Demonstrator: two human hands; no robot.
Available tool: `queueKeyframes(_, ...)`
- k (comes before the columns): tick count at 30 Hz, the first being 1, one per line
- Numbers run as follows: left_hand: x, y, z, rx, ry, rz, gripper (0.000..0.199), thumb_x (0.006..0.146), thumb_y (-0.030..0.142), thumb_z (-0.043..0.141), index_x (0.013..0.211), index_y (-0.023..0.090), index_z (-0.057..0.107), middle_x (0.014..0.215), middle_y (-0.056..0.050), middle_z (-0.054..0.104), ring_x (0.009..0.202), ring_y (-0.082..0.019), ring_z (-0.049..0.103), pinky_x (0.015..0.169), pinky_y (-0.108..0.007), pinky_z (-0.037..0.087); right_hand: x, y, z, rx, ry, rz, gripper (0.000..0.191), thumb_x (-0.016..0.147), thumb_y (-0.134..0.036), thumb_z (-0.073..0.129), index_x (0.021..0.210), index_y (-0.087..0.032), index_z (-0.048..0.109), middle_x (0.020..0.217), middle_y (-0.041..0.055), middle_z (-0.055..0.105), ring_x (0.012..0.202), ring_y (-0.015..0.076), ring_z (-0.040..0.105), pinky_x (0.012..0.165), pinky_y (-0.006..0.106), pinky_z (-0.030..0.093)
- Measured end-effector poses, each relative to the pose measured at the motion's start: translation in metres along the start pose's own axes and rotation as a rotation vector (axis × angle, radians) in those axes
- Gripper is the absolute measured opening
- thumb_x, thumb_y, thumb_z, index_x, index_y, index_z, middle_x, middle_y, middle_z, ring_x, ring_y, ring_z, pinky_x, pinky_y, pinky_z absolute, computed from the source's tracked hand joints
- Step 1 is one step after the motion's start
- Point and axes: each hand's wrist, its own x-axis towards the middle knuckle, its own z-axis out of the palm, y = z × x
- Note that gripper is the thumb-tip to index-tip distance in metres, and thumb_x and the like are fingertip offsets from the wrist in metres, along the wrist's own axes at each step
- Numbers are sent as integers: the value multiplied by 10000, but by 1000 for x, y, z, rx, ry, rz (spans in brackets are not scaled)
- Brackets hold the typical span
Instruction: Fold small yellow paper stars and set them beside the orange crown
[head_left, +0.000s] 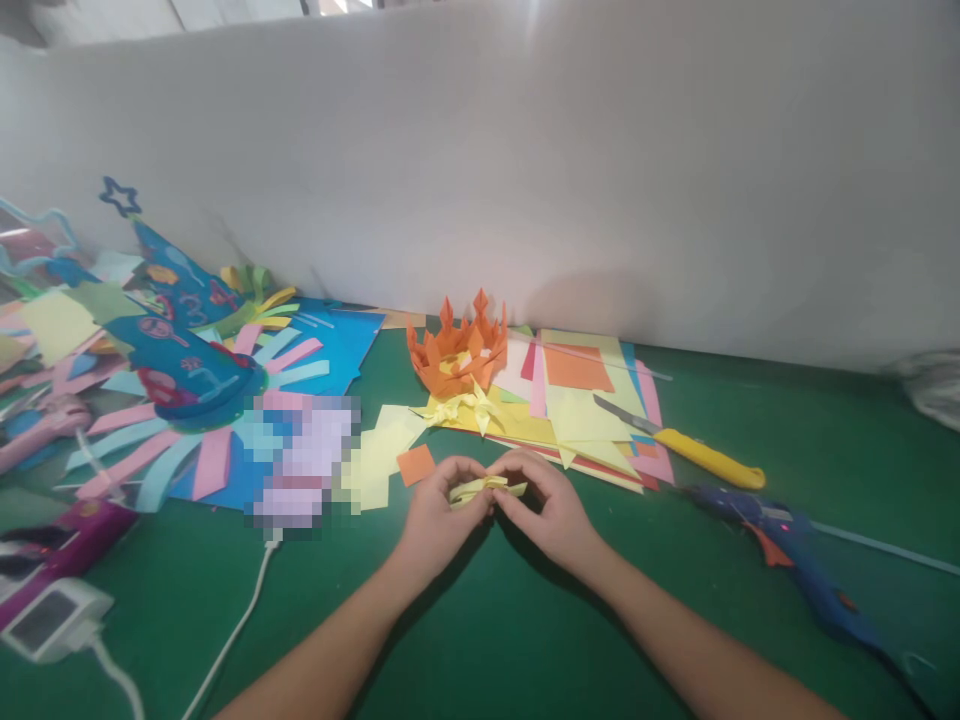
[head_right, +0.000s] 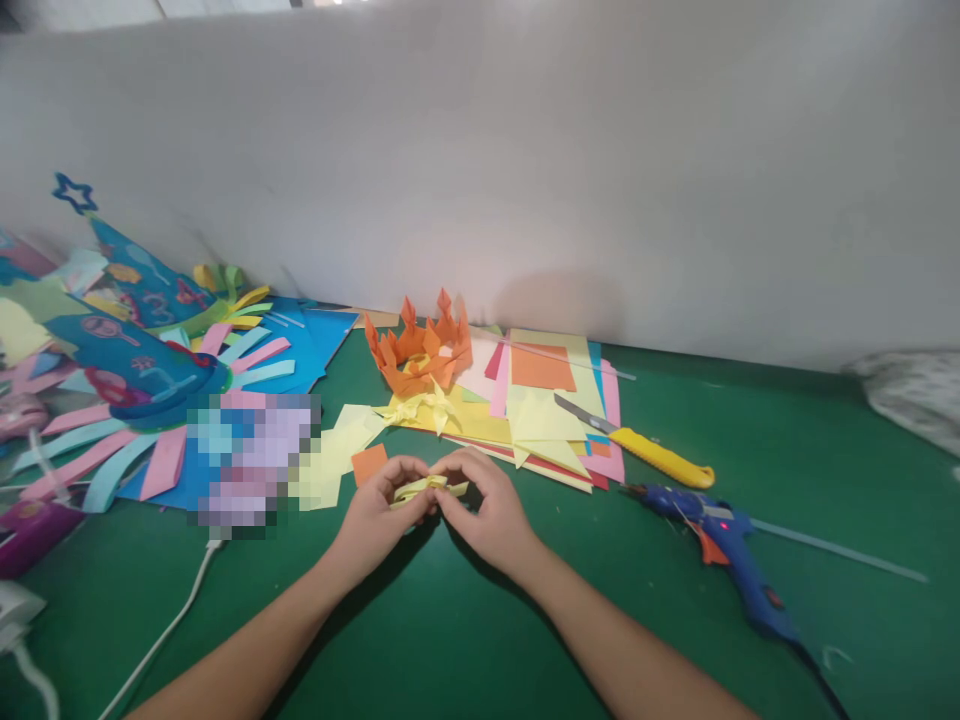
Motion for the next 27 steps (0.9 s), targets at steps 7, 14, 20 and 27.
queueKeyframes(7,-1,4,-1,20,-30,-6,137,737,259,611,789,164,526,661,31,553,551,-72,497,546,-194,406,0,3,0,41,11,38,70,805,-153,514,814,-203,563,798,14,566,734,150,554,665,268,447)
queueKeyframes(14,-2,9,-2,-108,-30,-96,184,681,290,679,761,147,596,654,15,587,562,-85,534,581,-216,436,1,2,-2,93,0,55,75,805,-179,507,751,-210,549,767,14,558,731,157,544,679,281,444)
queueKeyframes(20,-3,10,-2,-130,-30,-128,225,667,307,705,789,142,613,619,8,595,567,-94,540,598,-223,444,1,2,-3,154,-7,78,88,829,-257,513,773,-205,557,783,23,554,742,164,540,670,284,447)
queueKeyframes(27,-2,1,-2,122,32,88,95,730,258,640,773,177,617,776,-20,623,725,-136,573,656,-229,446,0,8,1,194,15,190,126,820,-299,572,761,-197,526,754,7,539,720,151,537,670,273,452)
